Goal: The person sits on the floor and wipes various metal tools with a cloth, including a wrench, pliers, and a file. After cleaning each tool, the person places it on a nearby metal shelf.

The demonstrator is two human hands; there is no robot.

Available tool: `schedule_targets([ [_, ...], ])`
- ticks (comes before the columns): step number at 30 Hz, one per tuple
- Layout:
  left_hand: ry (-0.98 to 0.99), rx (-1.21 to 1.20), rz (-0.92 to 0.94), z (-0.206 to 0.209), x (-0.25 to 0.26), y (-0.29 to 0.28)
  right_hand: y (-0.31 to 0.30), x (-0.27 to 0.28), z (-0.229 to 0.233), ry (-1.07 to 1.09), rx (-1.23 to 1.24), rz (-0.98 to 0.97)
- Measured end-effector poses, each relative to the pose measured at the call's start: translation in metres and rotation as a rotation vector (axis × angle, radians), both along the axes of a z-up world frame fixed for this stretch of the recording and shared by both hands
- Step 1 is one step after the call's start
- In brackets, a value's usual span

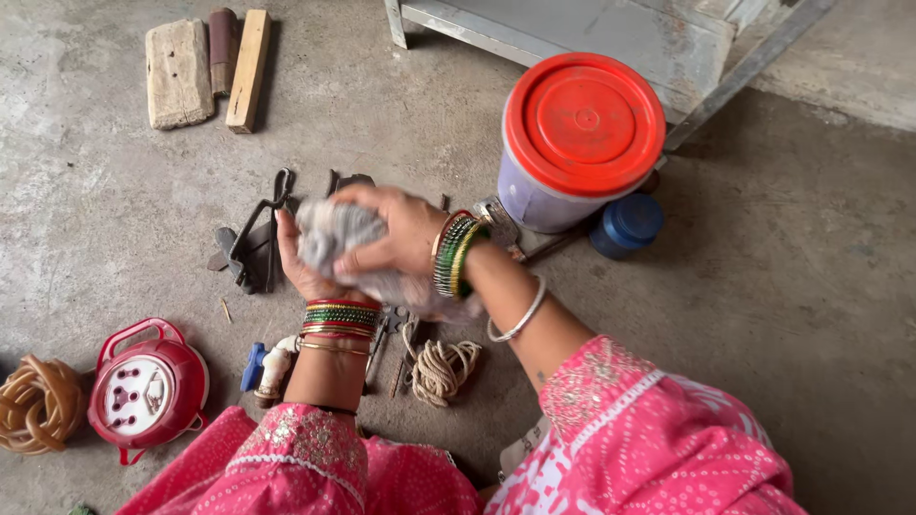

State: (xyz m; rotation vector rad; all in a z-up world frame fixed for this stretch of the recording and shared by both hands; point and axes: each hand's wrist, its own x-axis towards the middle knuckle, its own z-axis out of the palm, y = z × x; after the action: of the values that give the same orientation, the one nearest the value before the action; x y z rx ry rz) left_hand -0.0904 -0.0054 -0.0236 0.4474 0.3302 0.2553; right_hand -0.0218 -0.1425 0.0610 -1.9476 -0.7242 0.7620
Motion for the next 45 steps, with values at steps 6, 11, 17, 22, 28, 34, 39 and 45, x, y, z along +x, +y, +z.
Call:
schedule_targets([
  [6, 0.08, -0.143, 0.025, 0.007, 0.0, -0.006, -0.017, 0.039, -0.013, -0.077, 0.11, -0.251],
  [11, 0.02, -0.205, -0.046, 0.007, -0.001, -0.013, -0.019, 0.048, -0.033, -0.111, 0.118, -0.243],
  [17, 0.12, -0.109, -0.085, 0.004, 0.001, -0.014, -0.025, 0.038, -0.001, 0.113, 0.051, 0.076],
  [22, 0.222, 0.058, -0.029, -0.007, -0.005, -0.01, -0.025, 0.021, 0.023, -0.101, -0.128, 0.378],
  [28, -0.015, -0.133, -0.086, -0.023, 0.0, -0.009, -0.019, 0.03, 0.016, -0.103, -0.053, -0.119],
  [34, 0.018, -0.008, -0.116, -0.008, -0.002, -0.006, -0.017, 0.023, 0.018, -0.186, -0.243, 0.25],
  [39, 0.044, -0.086, -0.108, 0.015, 0.0, -0.013, -0.026, 0.032, 0.03, -0.063, -0.174, 0.077],
  [45, -0.068, -0.199, -0.156, 0.008, 0.002, -0.019, -0.024, 0.036, 0.025, -0.27, -0.173, -0.22],
])
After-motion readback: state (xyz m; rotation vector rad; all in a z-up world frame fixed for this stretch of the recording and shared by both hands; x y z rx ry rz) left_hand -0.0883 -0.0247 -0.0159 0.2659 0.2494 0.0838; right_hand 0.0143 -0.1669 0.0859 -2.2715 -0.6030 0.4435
